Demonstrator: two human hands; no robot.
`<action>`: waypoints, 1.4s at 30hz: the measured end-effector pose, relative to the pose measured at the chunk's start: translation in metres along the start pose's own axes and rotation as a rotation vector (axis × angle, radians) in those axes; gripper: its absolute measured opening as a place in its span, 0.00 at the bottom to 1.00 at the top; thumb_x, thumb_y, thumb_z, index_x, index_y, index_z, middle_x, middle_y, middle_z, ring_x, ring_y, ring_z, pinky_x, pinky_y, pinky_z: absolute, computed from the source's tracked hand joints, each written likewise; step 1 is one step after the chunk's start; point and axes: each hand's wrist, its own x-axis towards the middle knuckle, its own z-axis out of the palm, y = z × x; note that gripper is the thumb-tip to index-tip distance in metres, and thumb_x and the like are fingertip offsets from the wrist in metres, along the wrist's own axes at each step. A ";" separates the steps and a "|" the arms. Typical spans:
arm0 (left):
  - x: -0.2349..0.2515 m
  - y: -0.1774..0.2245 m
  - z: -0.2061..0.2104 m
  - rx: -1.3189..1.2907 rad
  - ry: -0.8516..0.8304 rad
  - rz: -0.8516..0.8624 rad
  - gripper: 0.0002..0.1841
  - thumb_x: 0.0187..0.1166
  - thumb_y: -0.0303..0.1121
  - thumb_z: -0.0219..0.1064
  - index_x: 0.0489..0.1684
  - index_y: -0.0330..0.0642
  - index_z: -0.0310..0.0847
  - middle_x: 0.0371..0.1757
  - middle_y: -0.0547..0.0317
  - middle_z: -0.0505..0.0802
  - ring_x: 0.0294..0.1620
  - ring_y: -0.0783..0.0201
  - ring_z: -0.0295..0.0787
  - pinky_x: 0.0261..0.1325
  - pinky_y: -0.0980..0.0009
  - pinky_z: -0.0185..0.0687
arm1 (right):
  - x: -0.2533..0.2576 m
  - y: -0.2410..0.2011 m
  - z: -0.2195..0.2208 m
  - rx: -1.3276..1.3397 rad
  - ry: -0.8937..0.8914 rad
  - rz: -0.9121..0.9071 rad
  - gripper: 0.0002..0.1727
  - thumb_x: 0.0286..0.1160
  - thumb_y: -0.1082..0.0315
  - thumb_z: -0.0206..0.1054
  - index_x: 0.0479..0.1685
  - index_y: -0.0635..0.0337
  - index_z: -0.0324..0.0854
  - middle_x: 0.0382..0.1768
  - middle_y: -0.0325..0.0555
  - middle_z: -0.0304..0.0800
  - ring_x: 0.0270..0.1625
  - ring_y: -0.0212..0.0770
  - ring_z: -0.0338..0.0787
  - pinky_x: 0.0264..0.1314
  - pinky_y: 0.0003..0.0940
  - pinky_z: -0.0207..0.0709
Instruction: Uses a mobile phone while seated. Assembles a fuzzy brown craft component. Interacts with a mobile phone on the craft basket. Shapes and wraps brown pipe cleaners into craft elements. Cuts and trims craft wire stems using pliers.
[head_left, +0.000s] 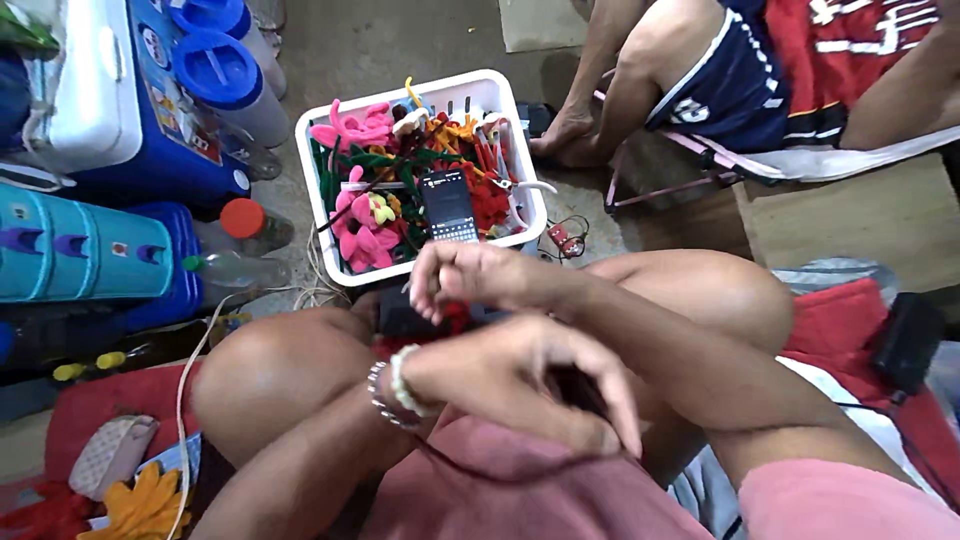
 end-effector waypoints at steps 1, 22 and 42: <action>0.005 -0.011 0.011 -0.025 -0.053 -0.025 0.07 0.75 0.22 0.68 0.43 0.25 0.86 0.40 0.56 0.93 0.41 0.77 0.88 0.44 0.81 0.83 | -0.001 0.000 0.011 0.009 -0.097 -0.034 0.15 0.86 0.63 0.60 0.56 0.67 0.78 0.52 0.44 0.87 0.53 0.31 0.88 0.57 0.29 0.84; 0.000 -0.024 -0.003 0.250 0.014 -0.149 0.08 0.77 0.26 0.71 0.46 0.29 0.87 0.41 0.56 0.94 0.43 0.78 0.88 0.49 0.83 0.83 | -0.047 -0.044 -0.016 -0.689 -0.051 -0.093 0.15 0.82 0.58 0.67 0.38 0.63 0.86 0.30 0.37 0.84 0.33 0.23 0.80 0.35 0.18 0.73; -0.016 0.035 -0.038 0.329 1.047 0.100 0.10 0.83 0.25 0.66 0.59 0.42 0.84 0.52 0.61 0.93 0.47 0.68 0.93 0.54 0.73 0.92 | -0.028 -0.043 -0.003 -0.665 0.798 -0.406 0.12 0.74 0.77 0.72 0.53 0.69 0.83 0.45 0.46 0.90 0.42 0.30 0.91 0.46 0.24 0.89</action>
